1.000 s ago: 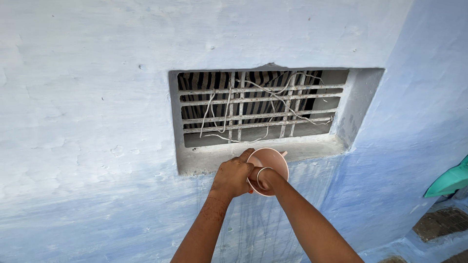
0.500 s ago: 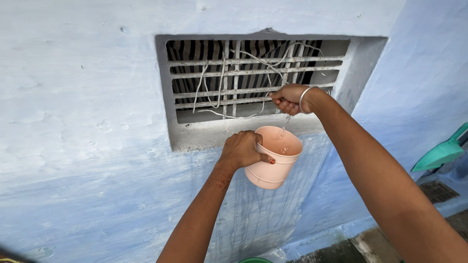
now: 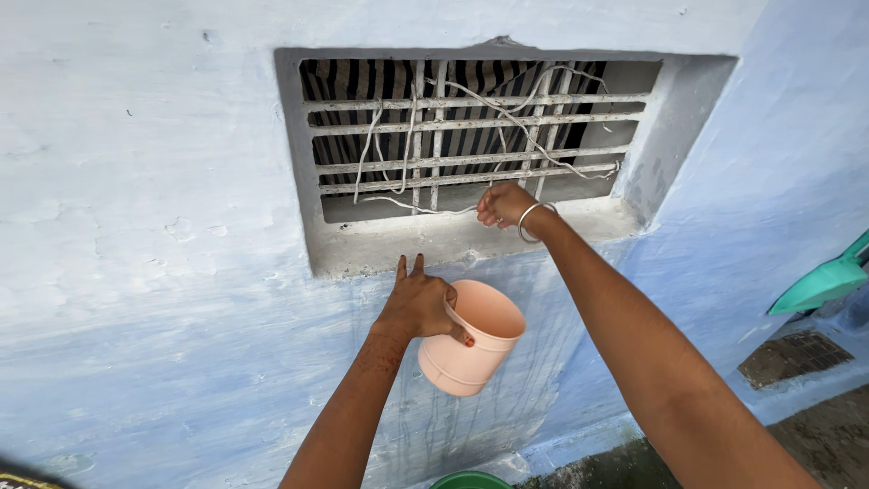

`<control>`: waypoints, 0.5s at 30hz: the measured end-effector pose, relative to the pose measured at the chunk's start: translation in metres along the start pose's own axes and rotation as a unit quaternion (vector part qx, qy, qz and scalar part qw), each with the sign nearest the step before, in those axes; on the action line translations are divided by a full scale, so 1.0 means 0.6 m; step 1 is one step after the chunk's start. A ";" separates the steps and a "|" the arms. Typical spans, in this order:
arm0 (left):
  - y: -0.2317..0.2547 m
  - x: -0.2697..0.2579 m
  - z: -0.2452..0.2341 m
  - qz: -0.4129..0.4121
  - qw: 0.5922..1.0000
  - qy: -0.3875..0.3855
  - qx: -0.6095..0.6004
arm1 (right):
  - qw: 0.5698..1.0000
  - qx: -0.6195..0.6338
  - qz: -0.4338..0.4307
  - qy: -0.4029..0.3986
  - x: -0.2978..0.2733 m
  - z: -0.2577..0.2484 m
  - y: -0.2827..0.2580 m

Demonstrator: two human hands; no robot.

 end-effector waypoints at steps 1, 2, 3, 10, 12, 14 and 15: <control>-0.008 -0.007 0.006 -0.005 1.000 -0.010 0.000 | 0.998 -0.056 -0.019 0.022 0.016 0.018 0.022; -0.016 -0.015 0.012 -0.011 1.000 -0.021 0.000 | 0.994 -0.086 -0.044 0.048 0.023 0.035 0.043; -0.025 -0.022 0.016 -0.015 0.999 -0.029 0.011 | 0.988 -0.115 -0.069 0.077 0.026 0.048 0.062; -0.049 -0.046 0.044 -0.028 0.993 -0.067 0.093 | 0.882 -0.434 -0.119 0.140 -0.078 0.108 0.159; -0.055 -0.049 0.047 -0.040 0.992 -0.069 0.102 | 0.910 -0.382 -0.011 0.162 -0.078 0.079 0.168; -0.058 -0.049 0.047 -0.053 0.991 -0.070 0.106 | 0.917 -0.343 0.076 0.190 -0.066 0.067 0.171; -0.057 -0.049 0.047 -0.056 0.991 -0.066 0.105 | 0.914 -0.331 0.110 0.205 -0.058 0.071 0.170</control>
Point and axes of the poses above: each hand's wrist, its own x-axis towards the middle knuckle, its own z-axis out of the palm, y = z × x, the point moved 5 cm from there along x, towards the middle knuckle, and after that the axes turned 15 degrees about z, right-handed, at the moved point
